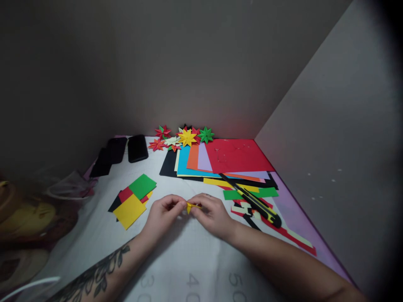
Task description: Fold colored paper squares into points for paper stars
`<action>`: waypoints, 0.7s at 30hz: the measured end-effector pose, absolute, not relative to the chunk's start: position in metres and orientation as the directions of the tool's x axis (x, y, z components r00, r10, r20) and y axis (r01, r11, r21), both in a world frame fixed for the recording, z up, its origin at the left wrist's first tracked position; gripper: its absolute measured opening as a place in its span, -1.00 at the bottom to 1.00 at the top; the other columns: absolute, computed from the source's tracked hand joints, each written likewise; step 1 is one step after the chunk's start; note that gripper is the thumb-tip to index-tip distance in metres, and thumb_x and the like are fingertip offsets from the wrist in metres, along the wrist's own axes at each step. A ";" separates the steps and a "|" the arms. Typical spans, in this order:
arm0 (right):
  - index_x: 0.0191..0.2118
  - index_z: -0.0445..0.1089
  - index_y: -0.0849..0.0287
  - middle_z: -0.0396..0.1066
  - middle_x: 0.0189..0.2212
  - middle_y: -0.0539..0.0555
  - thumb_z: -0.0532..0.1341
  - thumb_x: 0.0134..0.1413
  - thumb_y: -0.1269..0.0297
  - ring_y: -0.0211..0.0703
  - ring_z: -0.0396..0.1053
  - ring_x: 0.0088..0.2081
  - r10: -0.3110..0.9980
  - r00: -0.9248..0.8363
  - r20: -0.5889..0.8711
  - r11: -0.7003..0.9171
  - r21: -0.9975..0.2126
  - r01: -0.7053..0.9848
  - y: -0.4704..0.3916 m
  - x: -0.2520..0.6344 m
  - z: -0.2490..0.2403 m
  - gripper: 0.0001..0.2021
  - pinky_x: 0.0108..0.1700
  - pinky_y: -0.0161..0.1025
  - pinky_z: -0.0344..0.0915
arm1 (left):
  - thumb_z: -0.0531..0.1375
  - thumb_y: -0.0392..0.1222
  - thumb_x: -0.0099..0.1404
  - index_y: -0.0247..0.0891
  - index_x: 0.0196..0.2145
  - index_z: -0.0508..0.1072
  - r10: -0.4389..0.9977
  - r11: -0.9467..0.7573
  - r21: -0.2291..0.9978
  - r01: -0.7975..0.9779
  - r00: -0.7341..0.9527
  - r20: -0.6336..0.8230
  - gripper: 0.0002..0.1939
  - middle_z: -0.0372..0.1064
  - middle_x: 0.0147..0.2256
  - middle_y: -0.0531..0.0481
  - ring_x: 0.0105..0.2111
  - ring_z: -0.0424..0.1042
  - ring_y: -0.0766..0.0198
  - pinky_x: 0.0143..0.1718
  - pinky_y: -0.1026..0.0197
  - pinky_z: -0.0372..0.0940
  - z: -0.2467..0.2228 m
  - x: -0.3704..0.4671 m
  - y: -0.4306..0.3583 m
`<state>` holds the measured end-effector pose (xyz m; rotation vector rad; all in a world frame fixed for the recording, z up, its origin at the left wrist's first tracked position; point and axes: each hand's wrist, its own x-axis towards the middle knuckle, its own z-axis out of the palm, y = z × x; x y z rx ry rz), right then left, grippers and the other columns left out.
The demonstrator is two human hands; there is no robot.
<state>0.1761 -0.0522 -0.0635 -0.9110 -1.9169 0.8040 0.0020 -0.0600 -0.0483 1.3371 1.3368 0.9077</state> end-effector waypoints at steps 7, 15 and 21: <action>-0.39 0.40 0.14 0.44 -0.46 0.03 0.16 0.07 0.40 -0.21 0.38 -0.37 0.863 -0.294 0.411 0.495 -0.805 0.326 -0.054 0.174 -0.067 -0.91 -0.28 -0.26 0.29 | 0.18 -0.11 0.19 -0.30 -0.45 0.48 0.990 0.075 0.966 0.249 0.093 -0.101 -0.80 0.45 -0.48 0.01 -0.45 0.39 0.30 -0.41 0.31 0.26 -0.051 0.005 -0.064; -0.53 0.32 0.16 0.34 -0.55 -0.04 0.13 -0.05 0.49 -0.28 0.28 -0.47 0.929 -0.265 0.259 0.339 -0.881 0.330 -0.055 0.169 -0.066 -0.87 -0.40 -0.34 0.20 | 0.09 -0.14 0.24 -0.27 -0.47 0.37 0.985 -0.048 0.927 0.372 0.171 -0.018 -0.80 0.32 -0.51 0.07 -0.48 0.27 0.33 -0.46 0.32 0.17 -0.049 0.009 -0.068; -0.55 0.24 0.18 0.24 -0.59 -0.08 0.12 -0.05 0.44 -0.33 0.17 -0.51 0.953 -0.297 0.051 0.130 -0.959 0.252 -0.050 0.167 -0.074 -0.88 -0.47 -0.39 0.12 | 0.10 -0.15 0.21 -0.26 -0.43 0.36 0.982 0.019 0.948 0.317 0.170 -0.076 -0.86 0.31 -0.49 0.07 -0.47 0.27 0.33 -0.45 0.32 0.17 -0.055 0.010 -0.064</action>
